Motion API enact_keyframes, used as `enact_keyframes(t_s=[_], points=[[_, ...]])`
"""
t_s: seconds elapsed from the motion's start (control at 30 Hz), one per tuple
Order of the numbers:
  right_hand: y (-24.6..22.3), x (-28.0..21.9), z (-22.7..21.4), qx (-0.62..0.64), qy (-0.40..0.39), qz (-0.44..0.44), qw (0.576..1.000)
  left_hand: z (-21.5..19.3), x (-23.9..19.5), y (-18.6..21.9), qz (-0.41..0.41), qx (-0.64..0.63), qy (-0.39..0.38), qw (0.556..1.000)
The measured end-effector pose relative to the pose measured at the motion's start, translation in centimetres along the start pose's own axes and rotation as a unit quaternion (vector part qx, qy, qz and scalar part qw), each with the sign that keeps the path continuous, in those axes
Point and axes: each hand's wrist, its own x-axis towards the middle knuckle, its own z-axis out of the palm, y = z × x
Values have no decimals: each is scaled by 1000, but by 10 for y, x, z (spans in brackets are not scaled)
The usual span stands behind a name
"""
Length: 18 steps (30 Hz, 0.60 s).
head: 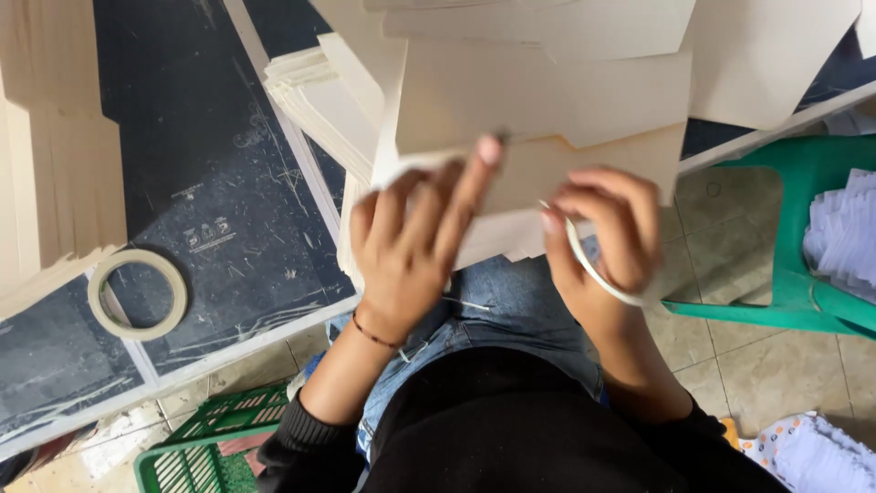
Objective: Peeling the protective paper backing from adhesive strips on a stack of paper envelopes and organizing them.
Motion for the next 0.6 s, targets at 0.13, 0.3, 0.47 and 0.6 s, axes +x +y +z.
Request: enact_keyframes(t_s=[0.13, 0.3, 0.47, 0.6], points=[[31, -12, 28, 35, -103, 50, 993, 12, -24, -1, -31, -110, -162, 980], [36, -18, 32, 20, -69, 42, 997, 14, -45, 24, -23, -144, -183, 972], [28, -24, 34, 30, -75, 24, 996, 25, -36, 33, 7, -149, -183, 972], [14, -28, 24, 54, -61, 40, 996, 30, -32, 18, 7, -171, -177, 969]])
